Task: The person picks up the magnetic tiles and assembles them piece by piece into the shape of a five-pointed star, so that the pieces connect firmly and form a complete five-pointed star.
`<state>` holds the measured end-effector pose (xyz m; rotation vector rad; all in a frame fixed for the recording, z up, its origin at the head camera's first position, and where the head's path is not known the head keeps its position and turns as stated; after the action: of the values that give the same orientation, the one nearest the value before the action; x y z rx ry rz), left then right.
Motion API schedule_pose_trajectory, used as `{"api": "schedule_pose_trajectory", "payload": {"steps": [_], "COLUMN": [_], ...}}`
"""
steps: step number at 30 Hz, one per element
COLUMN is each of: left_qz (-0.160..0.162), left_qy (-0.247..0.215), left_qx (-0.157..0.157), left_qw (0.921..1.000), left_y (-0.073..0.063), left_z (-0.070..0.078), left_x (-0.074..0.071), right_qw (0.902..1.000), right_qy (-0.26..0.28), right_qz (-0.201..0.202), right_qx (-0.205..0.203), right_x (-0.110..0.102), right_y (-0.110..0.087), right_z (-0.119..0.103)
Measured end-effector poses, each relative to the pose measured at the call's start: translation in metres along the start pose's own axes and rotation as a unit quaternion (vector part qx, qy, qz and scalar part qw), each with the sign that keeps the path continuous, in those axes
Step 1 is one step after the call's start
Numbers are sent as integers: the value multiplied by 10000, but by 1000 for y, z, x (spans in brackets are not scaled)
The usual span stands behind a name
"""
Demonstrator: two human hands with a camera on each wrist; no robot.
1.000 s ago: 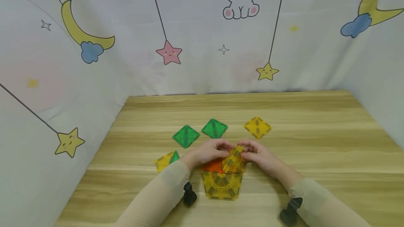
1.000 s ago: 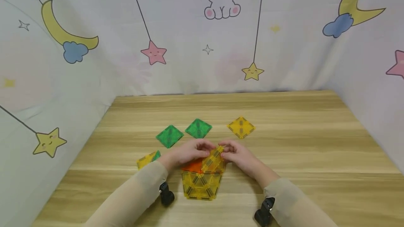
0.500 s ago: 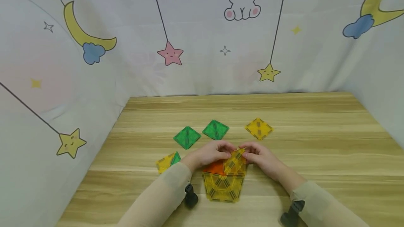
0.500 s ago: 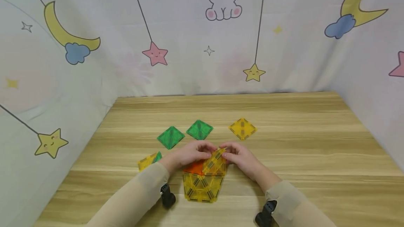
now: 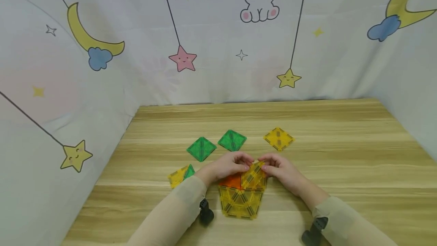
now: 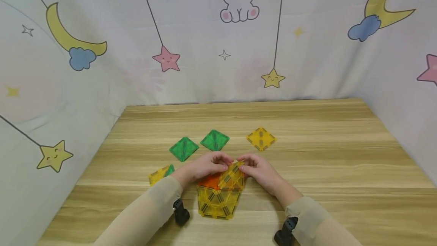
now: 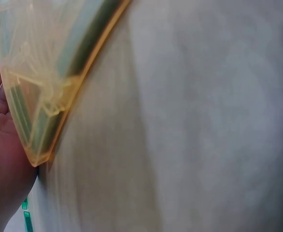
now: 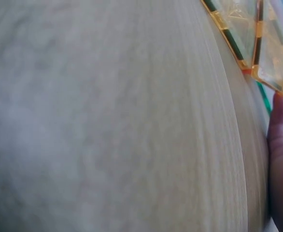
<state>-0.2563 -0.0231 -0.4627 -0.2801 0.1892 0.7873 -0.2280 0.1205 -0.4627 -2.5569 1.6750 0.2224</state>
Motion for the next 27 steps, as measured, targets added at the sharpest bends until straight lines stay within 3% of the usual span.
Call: {"api": "schedule_pose_trajectory", "payload": {"steps": [10, 14, 16, 19, 22, 27], "left_qz": [67, 44, -11, -137, -261, -322], "left_qy": [-88, 9, 133, 312, 411, 292], "left_qx": [-22, -41, -57, -108, -158, -170], "left_qw": [9999, 10000, 9999, 9994, 9987, 9989], "left_y": [0, 2, 3, 2, 0, -1], "left_z": [0, 1, 2, 3, 2, 2], "left_x": [-2, -2, -1, 1, 3, 4], "right_qw": [9998, 9973, 9902, 9692, 9474, 9211], "right_qy": [-76, -673, -1273, -2300, -3077, -3819], "right_qz": [-39, 297, 567, 856, 857, 666], "right_qx": [157, 44, -138, -228, -195, -367], "right_x": [-5, -24, -37, -53, -62, -64], "right_y": [0, 4, 7, 10, 13, 16], "right_z": [-2, -6, -11, -16, -17, -17]}}
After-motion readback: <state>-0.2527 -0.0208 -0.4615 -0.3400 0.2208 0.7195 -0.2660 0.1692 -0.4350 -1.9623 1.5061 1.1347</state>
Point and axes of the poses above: each hand's wrist, its own y-axis towards the middle knuckle, its own x-axis out of the palm, z = x × y, the point moved 8 cm from there along y, towards the middle knuckle, and after that the axes turned 3 degrees about -y, right-handed, at the moved point
